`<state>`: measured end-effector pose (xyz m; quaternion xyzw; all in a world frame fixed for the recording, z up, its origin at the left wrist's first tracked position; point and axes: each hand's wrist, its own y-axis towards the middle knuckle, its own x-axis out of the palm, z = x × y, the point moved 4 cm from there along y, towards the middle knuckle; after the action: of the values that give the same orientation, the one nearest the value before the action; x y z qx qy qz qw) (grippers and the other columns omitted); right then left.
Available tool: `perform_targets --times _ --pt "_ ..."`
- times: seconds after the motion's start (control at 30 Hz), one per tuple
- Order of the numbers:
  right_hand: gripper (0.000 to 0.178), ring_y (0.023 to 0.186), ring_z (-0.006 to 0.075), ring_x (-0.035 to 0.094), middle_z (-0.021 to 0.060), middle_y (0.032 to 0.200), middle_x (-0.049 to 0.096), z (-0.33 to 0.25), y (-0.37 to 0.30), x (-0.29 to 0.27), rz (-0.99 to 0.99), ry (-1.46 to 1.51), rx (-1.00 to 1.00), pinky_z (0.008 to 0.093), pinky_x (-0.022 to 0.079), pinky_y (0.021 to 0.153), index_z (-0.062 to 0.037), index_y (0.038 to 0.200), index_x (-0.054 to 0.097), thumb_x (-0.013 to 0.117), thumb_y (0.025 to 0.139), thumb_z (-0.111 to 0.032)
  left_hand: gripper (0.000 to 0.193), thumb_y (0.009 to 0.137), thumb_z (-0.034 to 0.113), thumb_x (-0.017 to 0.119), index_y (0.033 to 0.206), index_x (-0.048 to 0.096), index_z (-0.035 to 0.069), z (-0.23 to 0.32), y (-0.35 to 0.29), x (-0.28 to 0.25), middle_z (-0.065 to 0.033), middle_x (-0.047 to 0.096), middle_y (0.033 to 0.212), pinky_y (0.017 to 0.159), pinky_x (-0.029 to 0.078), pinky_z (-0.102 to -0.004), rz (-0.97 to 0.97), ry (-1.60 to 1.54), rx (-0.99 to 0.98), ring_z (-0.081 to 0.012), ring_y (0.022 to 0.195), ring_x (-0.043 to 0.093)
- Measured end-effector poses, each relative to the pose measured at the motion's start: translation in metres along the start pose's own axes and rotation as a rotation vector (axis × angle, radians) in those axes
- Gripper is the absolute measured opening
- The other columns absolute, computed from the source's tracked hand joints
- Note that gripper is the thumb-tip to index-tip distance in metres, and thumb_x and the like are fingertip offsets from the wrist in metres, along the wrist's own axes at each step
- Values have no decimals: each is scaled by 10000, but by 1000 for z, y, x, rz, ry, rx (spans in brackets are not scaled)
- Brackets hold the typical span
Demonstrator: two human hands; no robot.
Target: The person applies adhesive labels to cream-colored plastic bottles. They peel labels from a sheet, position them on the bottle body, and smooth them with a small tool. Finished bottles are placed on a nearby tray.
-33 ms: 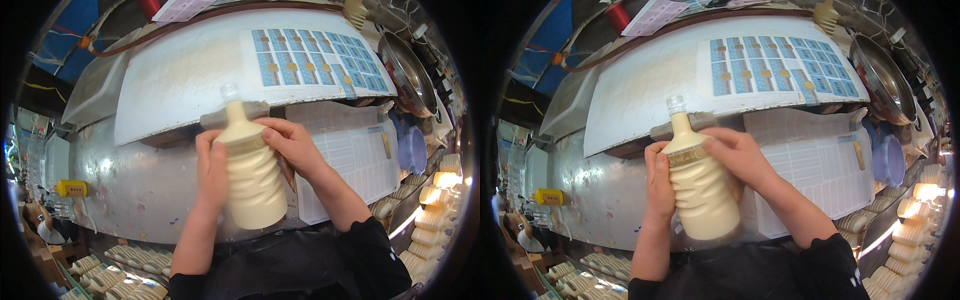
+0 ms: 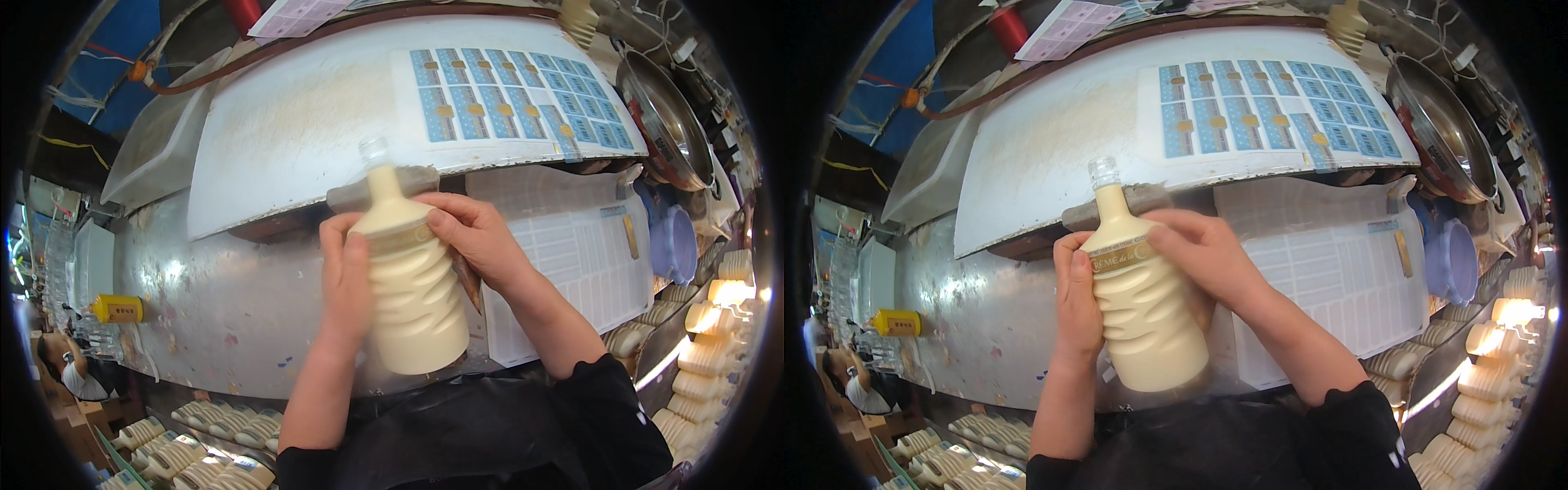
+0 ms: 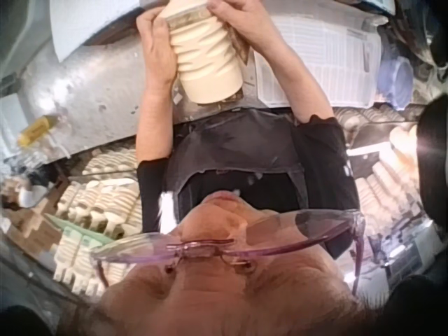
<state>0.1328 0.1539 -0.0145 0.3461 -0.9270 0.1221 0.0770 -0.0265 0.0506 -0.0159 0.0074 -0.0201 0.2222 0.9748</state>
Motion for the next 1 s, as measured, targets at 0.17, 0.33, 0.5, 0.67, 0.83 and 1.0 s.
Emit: perform_targets --times 0.17,0.33,0.5,0.67,0.83,1.0 --pt "359 1048 108 645 59 1164 711 -14 -6 -7 58 -76 29 258 512 940 33 1297 662 575 1049 -211 499 1135 468 308 1291 504 37 -8 0 -3 -62 590 1229 1008 455 -302 37 -33 -13 -137 1110 567" --pt "310 989 131 650 68 1091 695 -54 -1 -17 191 112 -112 270 513 898 -2 1212 666 641 954 -171 571 1115 539 285 1328 497 53 7 -3 -6 -93 577 1279 1036 437 -325 65 -265 -113 -161 1175 544" --pt "318 1014 365 673 233 1058 657 -76 2 52 280 -317 -572 442 515 901 -4 1221 527 614 934 -110 615 1095 595 333 1354 471 55 10 1 7 -71 583 1246 1042 434 -330 29 -80 -126 -152 1171 548" --pt "335 1058 251 633 158 1188 627 -57 9 43 347 -781 -525 360 498 936 -35 1321 506 569 1000 -105 438 1137 413 356 1350 451 42 6 1 4 -68 566 1211 989 456 -291 -15 123 -31 -126 1097 553" --pt "336 1113 375 607 202 1236 609 -31 12 -6 389 -636 -527 437 480 975 -26 1316 511 546 1002 -142 397 1118 342 389 1338 470 21 2 -2 7 -105 566 1236 994 446 -327 2 -55 -59 -151 1106 536" --pt "351 1201 397 581 227 1262 590 -49 9 -8 375 -592 -548 447 449 1038 -2 1313 504 502 992 -142 464 1077 313 475 1434 422 22 -8 -9 2 -127 585 1316 1048 462 -337 1 -192 -131 -186 1192 578"
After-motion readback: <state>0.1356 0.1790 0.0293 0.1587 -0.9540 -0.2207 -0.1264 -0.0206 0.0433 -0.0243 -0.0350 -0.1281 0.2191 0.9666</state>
